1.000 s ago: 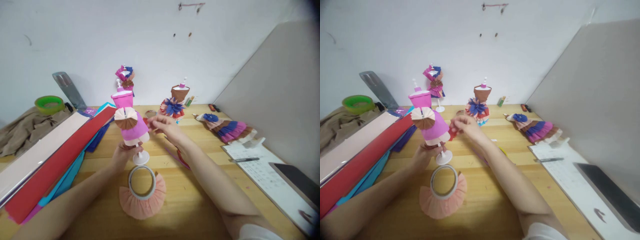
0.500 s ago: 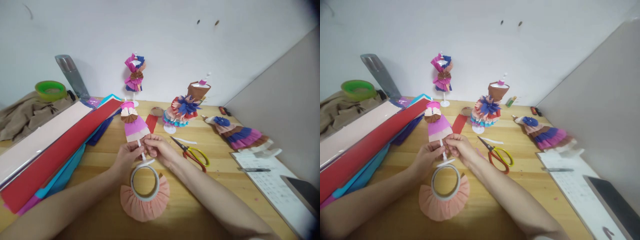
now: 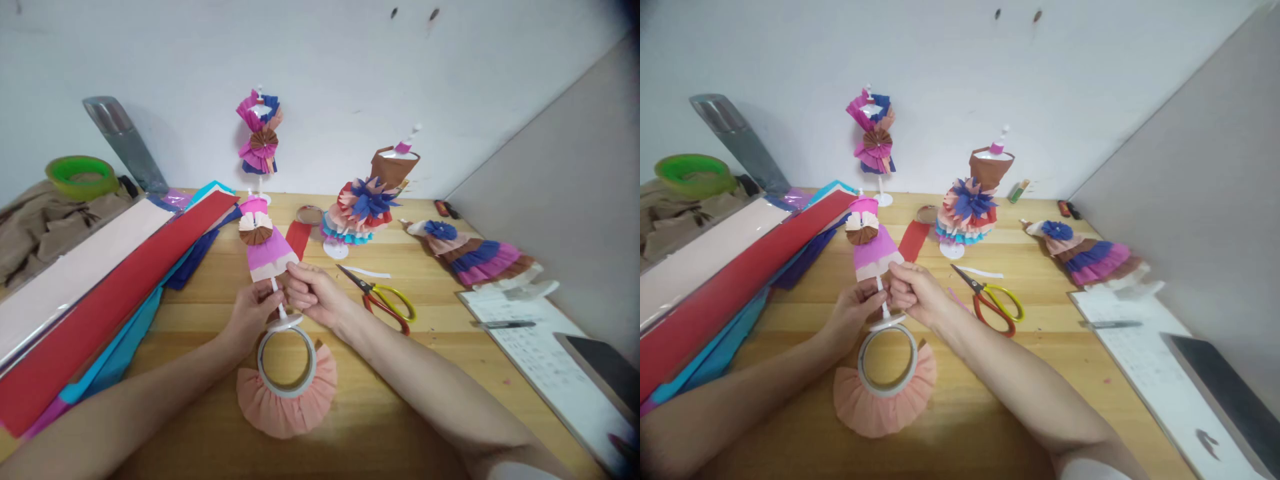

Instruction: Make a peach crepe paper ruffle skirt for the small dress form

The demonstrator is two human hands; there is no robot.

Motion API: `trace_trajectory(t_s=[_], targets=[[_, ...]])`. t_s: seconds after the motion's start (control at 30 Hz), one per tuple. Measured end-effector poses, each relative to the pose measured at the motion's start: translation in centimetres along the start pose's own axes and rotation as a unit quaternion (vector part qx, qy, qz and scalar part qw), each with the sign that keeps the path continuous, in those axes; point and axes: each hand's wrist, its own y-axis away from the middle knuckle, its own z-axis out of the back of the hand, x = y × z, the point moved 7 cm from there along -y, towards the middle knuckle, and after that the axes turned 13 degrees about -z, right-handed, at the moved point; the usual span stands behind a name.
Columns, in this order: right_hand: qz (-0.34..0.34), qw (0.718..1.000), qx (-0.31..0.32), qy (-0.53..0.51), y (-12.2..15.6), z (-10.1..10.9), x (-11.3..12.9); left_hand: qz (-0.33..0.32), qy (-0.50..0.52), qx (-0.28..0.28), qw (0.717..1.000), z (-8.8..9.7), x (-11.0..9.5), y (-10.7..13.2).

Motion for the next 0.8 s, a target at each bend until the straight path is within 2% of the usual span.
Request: trace_trajectory(t_s=[0.17, 0.4, 0.7, 0.8], targets=[[-0.006, 0.999, -0.002, -0.05, -0.29, 0.34, -0.2, -0.011, 0.016, -0.016, 1.0, 0.0, -0.15, -0.13], [-0.055, 0.996, 0.018, -0.069, -0.27, -0.18, -0.63, -0.027, -0.023, 0.002, 0.999, -0.45, -0.67, -0.14], [-0.008, 0.994, 0.028, -0.104, -0.43, 0.04, -0.45, -0.047, -0.038, -0.006, 0.998, -0.13, -0.42, 0.03], [-0.025, 0.994, 0.044, -0.096, -0.5, -0.13, -0.65, -0.044, -0.034, 0.001, 0.998, -0.16, -0.35, 0.03]])
